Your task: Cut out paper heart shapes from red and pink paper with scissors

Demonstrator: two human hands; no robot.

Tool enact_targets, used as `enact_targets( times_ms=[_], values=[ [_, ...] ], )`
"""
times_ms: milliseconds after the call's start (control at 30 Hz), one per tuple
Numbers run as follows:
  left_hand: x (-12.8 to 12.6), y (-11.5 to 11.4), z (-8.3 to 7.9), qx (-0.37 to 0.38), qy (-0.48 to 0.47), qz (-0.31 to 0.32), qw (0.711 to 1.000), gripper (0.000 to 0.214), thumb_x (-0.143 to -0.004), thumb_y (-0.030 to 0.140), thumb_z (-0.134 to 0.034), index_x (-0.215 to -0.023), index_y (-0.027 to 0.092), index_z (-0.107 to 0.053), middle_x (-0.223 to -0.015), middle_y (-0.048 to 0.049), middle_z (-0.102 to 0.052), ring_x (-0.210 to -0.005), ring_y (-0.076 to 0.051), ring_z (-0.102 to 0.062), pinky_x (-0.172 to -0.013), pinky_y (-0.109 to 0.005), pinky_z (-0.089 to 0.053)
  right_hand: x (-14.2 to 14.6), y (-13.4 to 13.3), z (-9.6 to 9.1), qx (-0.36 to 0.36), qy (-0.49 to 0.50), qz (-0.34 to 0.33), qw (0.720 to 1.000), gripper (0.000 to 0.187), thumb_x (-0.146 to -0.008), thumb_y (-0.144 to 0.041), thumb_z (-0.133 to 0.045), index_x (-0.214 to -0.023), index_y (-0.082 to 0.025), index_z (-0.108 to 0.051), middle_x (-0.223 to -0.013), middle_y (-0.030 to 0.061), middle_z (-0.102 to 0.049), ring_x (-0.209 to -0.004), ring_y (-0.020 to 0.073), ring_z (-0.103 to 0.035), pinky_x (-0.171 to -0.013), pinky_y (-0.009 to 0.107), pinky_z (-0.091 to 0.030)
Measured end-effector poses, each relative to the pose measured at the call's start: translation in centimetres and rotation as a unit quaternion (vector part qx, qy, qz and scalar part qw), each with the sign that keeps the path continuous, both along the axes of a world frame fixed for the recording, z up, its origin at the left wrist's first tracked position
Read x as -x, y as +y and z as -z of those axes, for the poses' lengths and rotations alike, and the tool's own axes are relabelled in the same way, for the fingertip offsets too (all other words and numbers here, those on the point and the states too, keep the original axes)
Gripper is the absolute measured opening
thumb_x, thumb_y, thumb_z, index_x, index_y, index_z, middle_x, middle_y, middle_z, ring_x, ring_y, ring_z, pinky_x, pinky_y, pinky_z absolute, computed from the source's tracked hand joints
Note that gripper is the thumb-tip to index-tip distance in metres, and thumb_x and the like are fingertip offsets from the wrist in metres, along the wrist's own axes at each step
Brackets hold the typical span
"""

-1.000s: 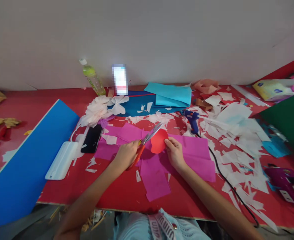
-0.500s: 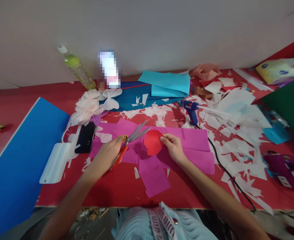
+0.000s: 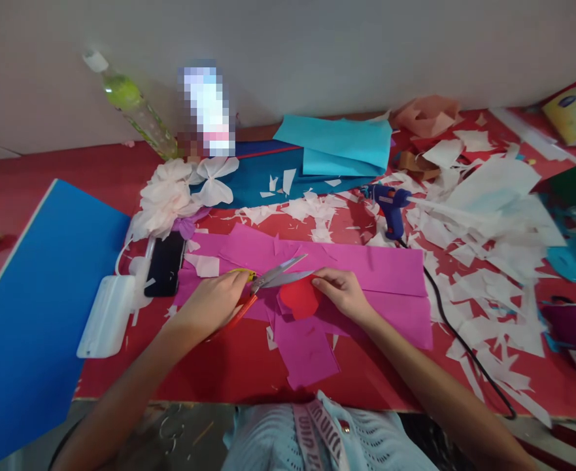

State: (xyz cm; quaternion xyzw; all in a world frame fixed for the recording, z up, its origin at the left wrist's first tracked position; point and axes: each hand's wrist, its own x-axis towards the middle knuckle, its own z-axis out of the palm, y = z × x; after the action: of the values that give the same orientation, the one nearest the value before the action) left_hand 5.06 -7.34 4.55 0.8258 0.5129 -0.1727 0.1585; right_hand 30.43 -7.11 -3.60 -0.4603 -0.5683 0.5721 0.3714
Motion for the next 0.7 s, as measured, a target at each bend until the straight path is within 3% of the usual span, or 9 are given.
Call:
enact_targets(
  times_ms=[267,700],
  values=[
    [-0.6,0.3,-1.3,0.06,0.028,-0.008,0.998,0.032,-0.087,0.016,-0.045,-0.118,0.013,-0.052,-0.117,-0.0133,-0.063,-0.102,-0.028,-0.063,-0.082,-0.04,-0.051,-0.1,0.1,0.1,-0.009,-0.005,-0.003,1.0,0.02,-0.083,-0.029,-0.053,-0.078,-0.017,-0.068,-0.072,0.003,-0.068,-0.067,0.0156,-0.062,-0.061,0.025,-0.046],
    [0.3,0.5,-0.9,0.065,0.035,0.012,0.997,0.027,-0.089,0.017,-0.043,-0.113,0.014,-0.055,-0.111,-0.0119,-0.066,-0.098,-0.027,-0.064,-0.081,-0.037,-0.05,-0.1,-0.1,0.2,-0.014,-0.027,-0.025,0.999,0.022,-0.084,-0.032,-0.052,-0.078,-0.017,-0.066,-0.069,0.0014,-0.065,-0.062,0.0141,-0.057,-0.058,0.024,-0.042]
  ],
)
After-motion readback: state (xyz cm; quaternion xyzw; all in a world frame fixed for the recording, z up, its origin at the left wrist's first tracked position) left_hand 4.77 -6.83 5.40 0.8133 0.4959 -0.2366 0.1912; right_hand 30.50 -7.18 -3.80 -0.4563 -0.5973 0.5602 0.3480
